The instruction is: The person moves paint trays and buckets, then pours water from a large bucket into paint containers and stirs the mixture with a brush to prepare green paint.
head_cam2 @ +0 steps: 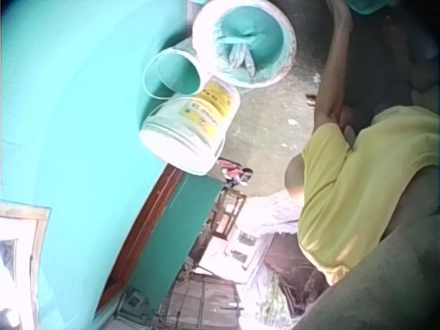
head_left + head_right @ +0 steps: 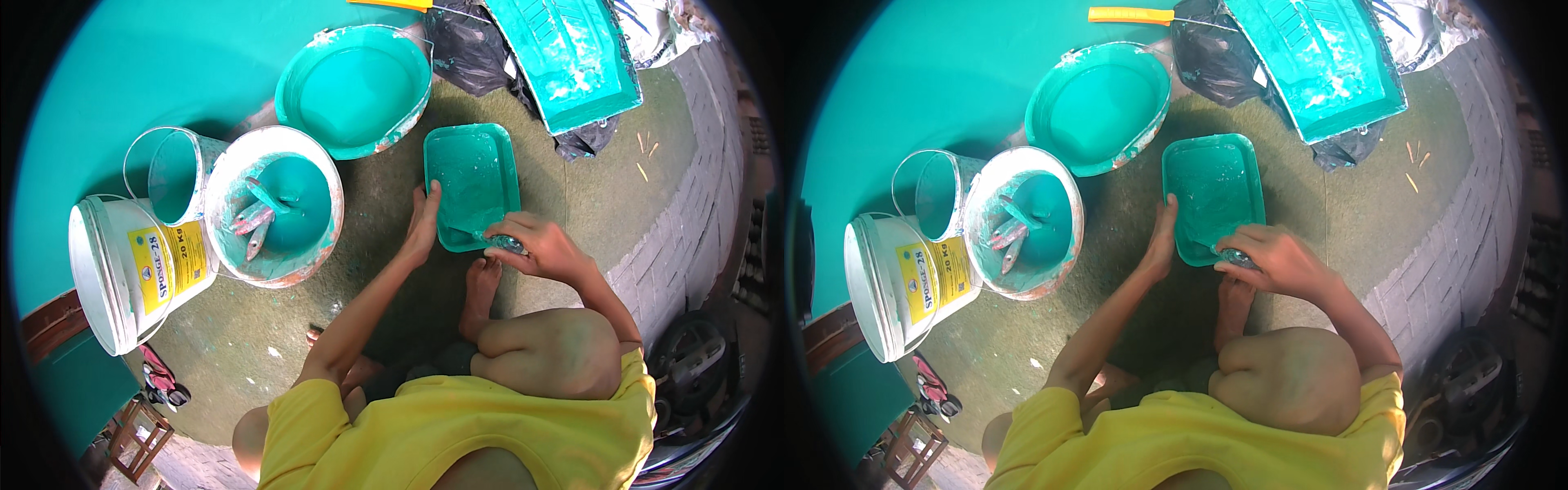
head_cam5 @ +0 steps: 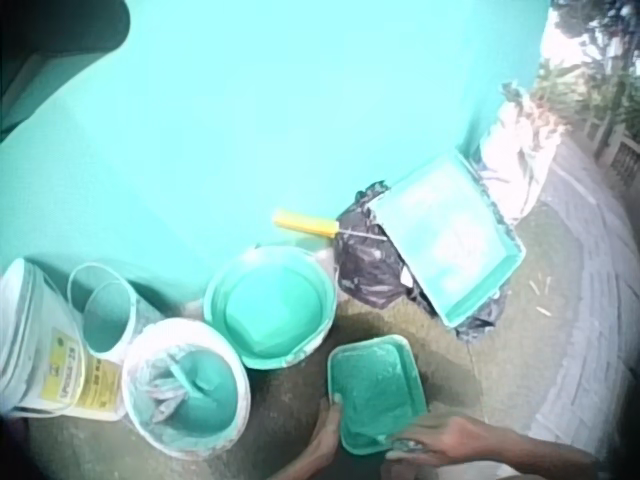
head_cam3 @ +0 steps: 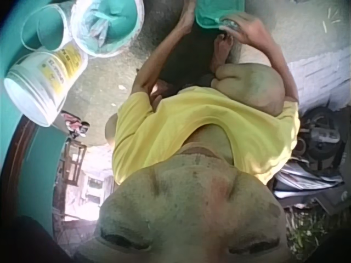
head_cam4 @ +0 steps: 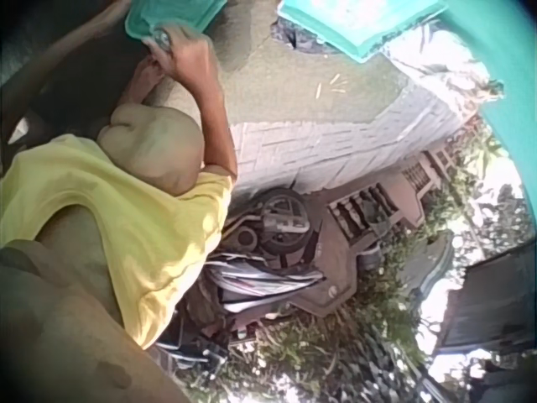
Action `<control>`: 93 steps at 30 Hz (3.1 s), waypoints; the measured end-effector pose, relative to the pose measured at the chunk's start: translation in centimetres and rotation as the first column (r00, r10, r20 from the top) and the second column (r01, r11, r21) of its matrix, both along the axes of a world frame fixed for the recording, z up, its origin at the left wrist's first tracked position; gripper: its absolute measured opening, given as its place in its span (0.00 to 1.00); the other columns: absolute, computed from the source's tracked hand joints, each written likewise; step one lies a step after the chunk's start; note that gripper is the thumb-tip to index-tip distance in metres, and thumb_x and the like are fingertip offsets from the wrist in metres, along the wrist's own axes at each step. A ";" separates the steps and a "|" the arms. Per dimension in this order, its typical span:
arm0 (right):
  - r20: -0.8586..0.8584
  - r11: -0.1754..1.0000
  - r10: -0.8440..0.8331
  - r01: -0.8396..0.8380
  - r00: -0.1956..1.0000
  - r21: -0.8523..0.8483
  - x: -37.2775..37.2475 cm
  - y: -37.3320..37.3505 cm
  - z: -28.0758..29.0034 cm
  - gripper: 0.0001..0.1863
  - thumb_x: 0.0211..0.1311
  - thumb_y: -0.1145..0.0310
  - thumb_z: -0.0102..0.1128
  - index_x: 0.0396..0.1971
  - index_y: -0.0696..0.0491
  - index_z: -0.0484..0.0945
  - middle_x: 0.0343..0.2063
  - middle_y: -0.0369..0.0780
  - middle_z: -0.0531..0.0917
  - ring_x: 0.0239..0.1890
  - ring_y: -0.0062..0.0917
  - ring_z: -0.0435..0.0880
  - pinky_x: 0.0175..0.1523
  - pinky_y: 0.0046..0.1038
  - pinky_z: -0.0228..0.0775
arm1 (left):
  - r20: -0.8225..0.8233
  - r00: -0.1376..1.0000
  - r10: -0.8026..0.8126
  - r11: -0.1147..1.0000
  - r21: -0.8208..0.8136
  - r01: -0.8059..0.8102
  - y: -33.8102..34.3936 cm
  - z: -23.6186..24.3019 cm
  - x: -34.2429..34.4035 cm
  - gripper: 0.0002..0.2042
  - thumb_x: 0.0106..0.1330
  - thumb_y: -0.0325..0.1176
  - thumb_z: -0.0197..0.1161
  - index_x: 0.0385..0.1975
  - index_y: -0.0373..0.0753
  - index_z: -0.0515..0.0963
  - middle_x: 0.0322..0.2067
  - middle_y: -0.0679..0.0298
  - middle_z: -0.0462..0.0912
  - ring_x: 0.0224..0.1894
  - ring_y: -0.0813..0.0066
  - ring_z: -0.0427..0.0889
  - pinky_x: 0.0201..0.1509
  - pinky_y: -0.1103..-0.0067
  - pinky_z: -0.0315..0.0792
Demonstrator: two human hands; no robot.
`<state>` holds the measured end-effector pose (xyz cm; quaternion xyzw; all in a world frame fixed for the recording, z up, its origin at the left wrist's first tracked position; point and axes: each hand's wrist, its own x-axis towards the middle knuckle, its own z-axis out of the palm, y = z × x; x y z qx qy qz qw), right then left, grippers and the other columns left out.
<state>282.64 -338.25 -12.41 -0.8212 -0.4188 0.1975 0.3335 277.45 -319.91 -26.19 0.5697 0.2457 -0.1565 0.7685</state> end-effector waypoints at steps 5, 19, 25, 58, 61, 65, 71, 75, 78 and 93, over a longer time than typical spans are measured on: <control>0.032 0.998 -0.021 0.019 0.999 0.060 2.1 0.7 1.0 0.12 0.52 0.66 0.63 0.34 0.55 0.76 0.29 0.42 0.79 0.29 0.37 0.79 0.33 0.33 0.71 | 0.010 1.000 -0.002 1.000 0.010 0.002 -0.1 1.4 0.3 0.46 0.58 0.71 0.38 0.59 0.29 0.49 0.56 0.46 0.59 0.61 0.58 0.58 0.63 0.69 0.53; 0.259 0.985 -0.170 0.170 0.951 0.023 5.8 0.3 7.4 0.12 0.51 0.68 0.65 0.33 0.58 0.77 0.30 0.42 0.82 0.29 0.32 0.81 0.34 0.28 0.72 | 0.063 0.997 0.041 0.981 -0.190 -0.028 0.6 6.8 1.4 0.45 0.58 0.70 0.40 0.56 0.27 0.49 0.55 0.46 0.59 0.61 0.59 0.58 0.63 0.68 0.52; 0.321 0.985 -0.170 0.174 0.932 0.016 6.7 1.8 10.6 0.10 0.53 0.70 0.64 0.33 0.58 0.77 0.25 0.40 0.80 0.23 0.23 0.79 0.30 0.22 0.68 | 0.011 0.999 0.033 0.959 -0.282 -0.029 1.9 8.3 2.6 0.47 0.55 0.73 0.39 0.55 0.28 0.48 0.55 0.47 0.58 0.58 0.61 0.62 0.59 0.67 0.60; 0.478 0.995 -0.058 0.088 0.877 -0.041 9.0 8.5 13.4 0.08 0.53 0.73 0.63 0.33 0.59 0.76 0.28 0.40 0.82 0.28 0.25 0.81 0.36 0.23 0.70 | 0.055 0.990 0.127 0.773 -0.631 -0.064 6.9 10.9 6.1 0.46 0.53 0.75 0.36 0.65 0.45 0.49 0.58 0.55 0.62 0.56 0.60 0.65 0.56 0.55 0.61; 0.499 0.997 -0.034 0.067 0.866 -0.048 9.1 8.9 13.9 0.08 0.54 0.72 0.62 0.32 0.59 0.76 0.28 0.41 0.82 0.28 0.26 0.81 0.36 0.23 0.70 | 0.071 0.989 0.130 0.756 -0.653 -0.053 6.7 11.0 6.2 0.46 0.53 0.75 0.36 0.65 0.45 0.48 0.58 0.55 0.61 0.57 0.59 0.65 0.57 0.54 0.59; 0.509 0.996 -0.010 0.052 0.861 -0.070 9.2 9.8 14.4 0.09 0.54 0.70 0.62 0.32 0.59 0.76 0.28 0.41 0.81 0.27 0.27 0.80 0.35 0.23 0.70 | 0.082 0.988 0.129 0.725 -0.688 -0.038 6.7 10.8 6.2 0.47 0.53 0.75 0.35 0.65 0.44 0.47 0.59 0.55 0.61 0.58 0.59 0.64 0.58 0.53 0.58; 0.480 0.993 -0.003 0.059 0.877 -0.103 9.2 11.1 15.4 0.10 0.55 0.69 0.62 0.31 0.60 0.76 0.27 0.41 0.81 0.25 0.27 0.78 0.34 0.24 0.69 | 0.083 0.987 0.136 0.703 -0.711 -0.037 6.8 11.3 6.2 0.48 0.53 0.76 0.35 0.65 0.42 0.49 0.59 0.54 0.62 0.58 0.60 0.64 0.59 0.53 0.57; 0.497 0.993 0.012 0.049 0.868 -0.110 9.3 11.6 15.8 0.10 0.55 0.69 0.62 0.31 0.60 0.76 0.26 0.41 0.81 0.24 0.27 0.77 0.33 0.24 0.68 | 0.053 0.989 0.139 0.676 -0.735 -0.055 6.7 11.5 6.3 0.47 0.53 0.76 0.34 0.63 0.41 0.53 0.58 0.54 0.63 0.57 0.60 0.65 0.59 0.53 0.58; 0.504 0.992 0.020 0.047 0.863 -0.120 9.2 12.1 16.3 0.09 0.55 0.69 0.61 0.31 0.60 0.76 0.25 0.41 0.80 0.23 0.27 0.77 0.32 0.24 0.68 | 0.064 0.989 0.136 0.648 -0.760 -0.040 6.7 11.8 6.2 0.47 0.53 0.75 0.34 0.62 0.40 0.55 0.56 0.53 0.65 0.57 0.60 0.66 0.59 0.52 0.58; 0.554 0.973 0.116 0.018 0.824 -0.231 9.1 13.8 18.1 0.08 0.55 0.70 0.61 0.31 0.59 0.76 0.24 0.42 0.80 0.17 0.26 0.69 0.25 0.25 0.62 | 0.017 0.986 0.163 0.414 -0.909 -0.053 5.2 12.9 6.7 0.41 0.59 0.71 0.27 0.65 0.47 0.50 0.64 0.59 0.54 0.65 0.57 0.55 0.62 0.51 0.53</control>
